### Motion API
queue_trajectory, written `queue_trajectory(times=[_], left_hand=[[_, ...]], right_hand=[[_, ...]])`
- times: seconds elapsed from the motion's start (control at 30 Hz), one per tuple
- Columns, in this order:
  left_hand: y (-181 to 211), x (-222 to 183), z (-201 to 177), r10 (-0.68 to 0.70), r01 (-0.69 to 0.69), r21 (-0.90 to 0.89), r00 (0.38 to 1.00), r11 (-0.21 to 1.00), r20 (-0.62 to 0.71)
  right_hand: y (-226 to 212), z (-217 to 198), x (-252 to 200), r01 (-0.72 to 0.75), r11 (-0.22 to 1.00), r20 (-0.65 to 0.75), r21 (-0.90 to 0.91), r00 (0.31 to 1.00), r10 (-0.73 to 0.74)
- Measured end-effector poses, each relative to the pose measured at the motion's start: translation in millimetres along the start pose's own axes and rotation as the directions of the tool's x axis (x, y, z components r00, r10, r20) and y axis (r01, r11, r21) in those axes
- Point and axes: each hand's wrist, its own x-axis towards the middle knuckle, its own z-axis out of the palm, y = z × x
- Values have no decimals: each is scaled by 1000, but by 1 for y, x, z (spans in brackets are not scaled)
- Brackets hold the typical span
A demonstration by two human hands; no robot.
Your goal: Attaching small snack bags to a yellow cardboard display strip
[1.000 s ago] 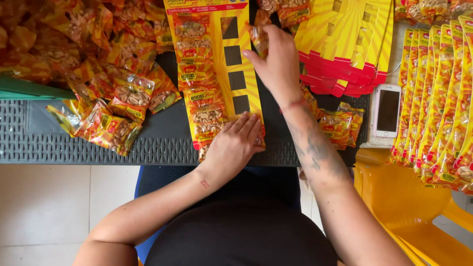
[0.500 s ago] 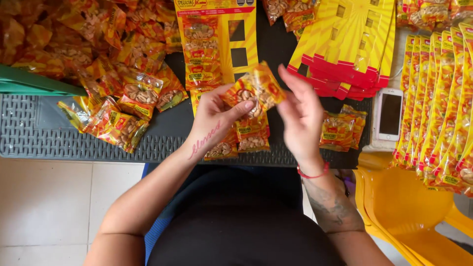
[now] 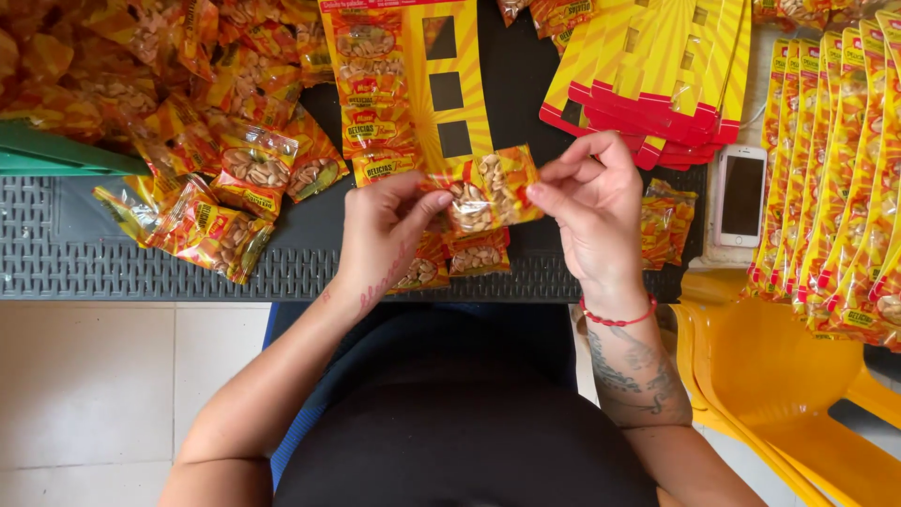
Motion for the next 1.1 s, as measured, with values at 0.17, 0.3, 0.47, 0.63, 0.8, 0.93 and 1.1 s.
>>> queue_trajectory(times=[0.17,0.3,0.47,0.63,0.8,0.93,1.1], left_hand=[[16,-5,-4,254,-250,51,961,967,-109],[23,-2,12,328,-354,166,930,920,166],[0,17,12,258,-311,347,947,885,190],[-24,53,21,349,-373,813,910,447,225],[-5,43,36,346,-440,814,884,380,316],[-46,8,58,340,-530,733,845,426,413],[-25,4,31,220,-426,402,858,811,464]], right_hand=[[-40,8,-16,-41,906,307,-422,933,185],[-35,28,-16,80,869,377,-488,917,127],[10,16,12,113,835,298,-539,953,64],[39,31,51,222,589,253,-777,967,-31],[20,29,105,336,-49,335,-941,895,-294],[41,-11,186,176,-303,270,-937,914,-304],[23,-23,203,408,-167,431,-897,732,-527]])
